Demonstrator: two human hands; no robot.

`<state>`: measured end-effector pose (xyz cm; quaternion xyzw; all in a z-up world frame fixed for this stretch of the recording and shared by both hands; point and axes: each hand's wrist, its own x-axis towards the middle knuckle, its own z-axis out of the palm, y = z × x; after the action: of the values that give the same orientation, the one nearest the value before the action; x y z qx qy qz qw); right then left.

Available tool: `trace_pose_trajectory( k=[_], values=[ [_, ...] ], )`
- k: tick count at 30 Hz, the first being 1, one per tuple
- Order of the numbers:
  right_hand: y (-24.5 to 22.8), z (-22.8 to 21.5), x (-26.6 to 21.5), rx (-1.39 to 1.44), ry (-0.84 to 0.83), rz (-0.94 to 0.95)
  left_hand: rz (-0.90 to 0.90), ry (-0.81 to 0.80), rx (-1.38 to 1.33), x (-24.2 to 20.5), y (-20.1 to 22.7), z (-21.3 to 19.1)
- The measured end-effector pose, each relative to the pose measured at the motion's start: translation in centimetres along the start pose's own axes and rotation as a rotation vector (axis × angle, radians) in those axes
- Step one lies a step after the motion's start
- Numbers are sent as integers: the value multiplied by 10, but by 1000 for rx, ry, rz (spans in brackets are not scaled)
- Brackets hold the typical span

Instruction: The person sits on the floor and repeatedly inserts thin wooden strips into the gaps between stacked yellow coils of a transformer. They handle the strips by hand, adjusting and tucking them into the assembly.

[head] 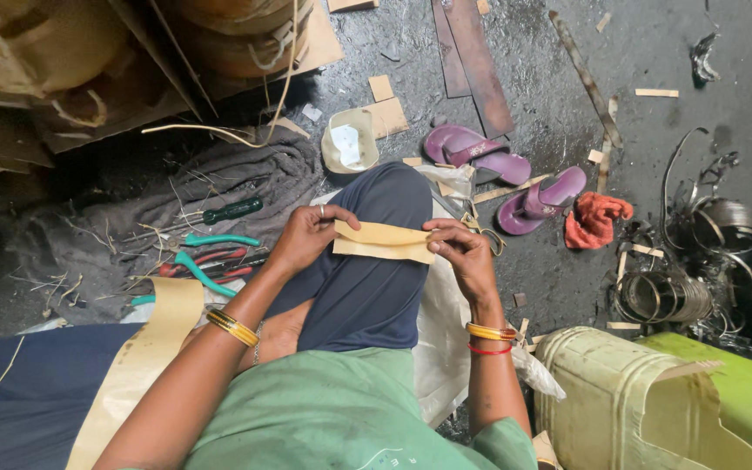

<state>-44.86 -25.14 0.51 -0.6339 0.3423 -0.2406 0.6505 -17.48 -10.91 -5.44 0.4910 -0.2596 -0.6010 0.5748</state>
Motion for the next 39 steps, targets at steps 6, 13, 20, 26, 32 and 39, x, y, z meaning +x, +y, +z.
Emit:
trace_pose_trajectory(
  k=[6,13,20,26,32,39],
  values=[
    [5,6,0,140,140,76,118,-37,43,-11,6,2],
    [-2,14,1,61,96,62,-37,127,385,-12,14,18],
    [-7,14,-3,-34,175,206,19,151,248,-17,22,25],
    [-5,7,-8,-89,85,99,67,72,391,-21,29,27],
    [-4,3,-8,23,17,252,57,3,414,-23,30,24],
    [23,-9,-14,58,8,100,84,-43,28,-16,-5,12]
  ],
)
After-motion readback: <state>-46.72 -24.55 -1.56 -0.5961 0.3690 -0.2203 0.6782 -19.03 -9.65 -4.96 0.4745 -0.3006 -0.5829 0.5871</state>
